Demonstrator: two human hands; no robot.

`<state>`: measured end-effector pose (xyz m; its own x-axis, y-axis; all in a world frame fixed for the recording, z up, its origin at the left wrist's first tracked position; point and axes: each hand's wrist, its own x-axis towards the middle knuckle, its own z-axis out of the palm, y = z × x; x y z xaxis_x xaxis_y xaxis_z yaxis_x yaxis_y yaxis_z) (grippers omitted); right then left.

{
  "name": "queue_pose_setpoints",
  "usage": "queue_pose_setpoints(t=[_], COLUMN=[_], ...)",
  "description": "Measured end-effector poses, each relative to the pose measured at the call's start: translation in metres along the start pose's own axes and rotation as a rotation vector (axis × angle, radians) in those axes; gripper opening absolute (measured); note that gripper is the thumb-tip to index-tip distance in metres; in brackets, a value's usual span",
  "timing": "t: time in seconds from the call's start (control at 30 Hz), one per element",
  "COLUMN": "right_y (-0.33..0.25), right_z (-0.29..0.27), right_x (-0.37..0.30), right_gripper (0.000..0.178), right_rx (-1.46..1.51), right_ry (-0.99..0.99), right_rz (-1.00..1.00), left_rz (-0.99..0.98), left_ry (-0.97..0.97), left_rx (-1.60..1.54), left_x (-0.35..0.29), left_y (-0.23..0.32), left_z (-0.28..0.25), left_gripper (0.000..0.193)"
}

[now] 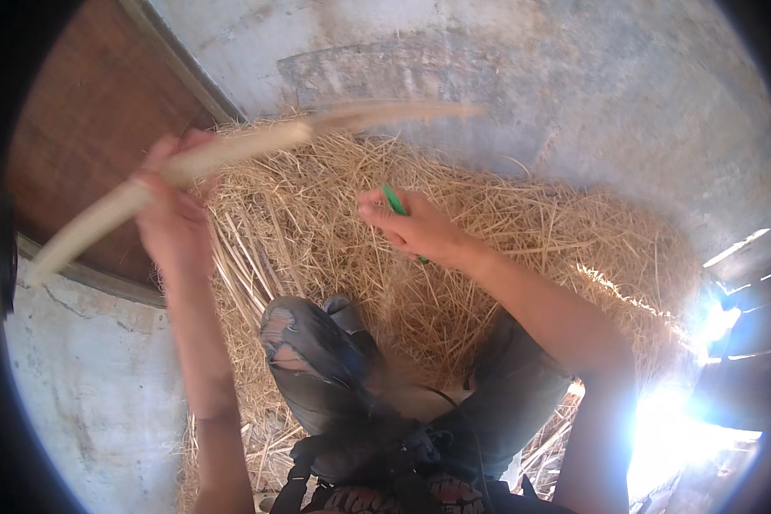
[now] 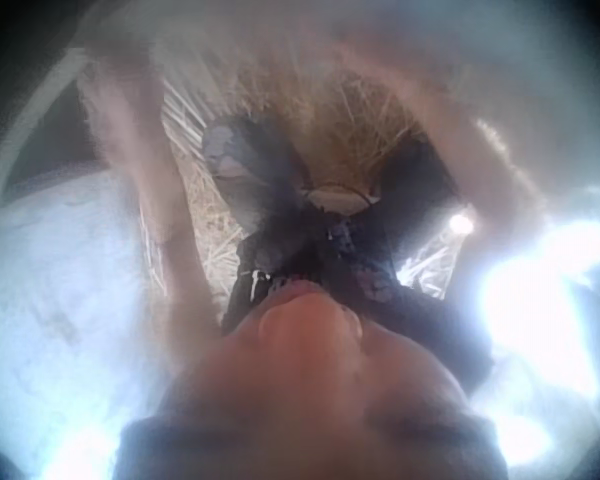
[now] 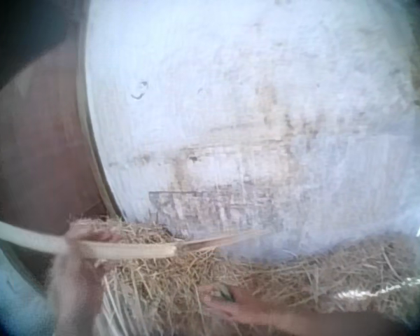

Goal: The person uses a utility knife to shave thin strips from a length of bamboo while sitting in a workspace containing piles of straw.

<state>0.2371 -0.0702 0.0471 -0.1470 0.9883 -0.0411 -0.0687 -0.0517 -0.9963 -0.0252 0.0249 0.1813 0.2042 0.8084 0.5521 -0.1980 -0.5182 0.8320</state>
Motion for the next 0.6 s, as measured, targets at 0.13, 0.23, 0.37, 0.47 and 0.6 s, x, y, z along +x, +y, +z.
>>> queue_pose_setpoints(t=[0.13,0.23,0.37,0.47,0.6], right_y=[-0.004,-0.006,-0.019,-0.032,-0.032], right_z=[0.014,0.002,-0.035,-0.047,-0.058], right_x=[-0.003,-0.004,-0.017,-0.025,-0.027], right_gripper=[0.043,0.032,0.025,0.025,0.025], right_rx=[0.550,0.623,0.578,0.506,0.380], right_ry=[-0.009,0.119,0.116,0.161,0.212], right_rz=[-0.041,-0.008,-0.127,-0.143,-0.222], left_rz=[-0.202,-0.219,-0.521,-0.912,-1.032], left_ry=[-0.183,-0.284,-0.613,-0.731,-0.864], left_rx=[-0.275,-0.236,-0.257,-0.657,-0.694], left_x=[-0.096,-0.136,-0.143,-0.138,-0.143], left_y=[-0.067,-0.080,-0.079,-0.082,-0.077], left_z=[0.030,0.048,0.045,0.026,0.012], left_gripper=[0.057,0.054,0.067,0.089,0.097])
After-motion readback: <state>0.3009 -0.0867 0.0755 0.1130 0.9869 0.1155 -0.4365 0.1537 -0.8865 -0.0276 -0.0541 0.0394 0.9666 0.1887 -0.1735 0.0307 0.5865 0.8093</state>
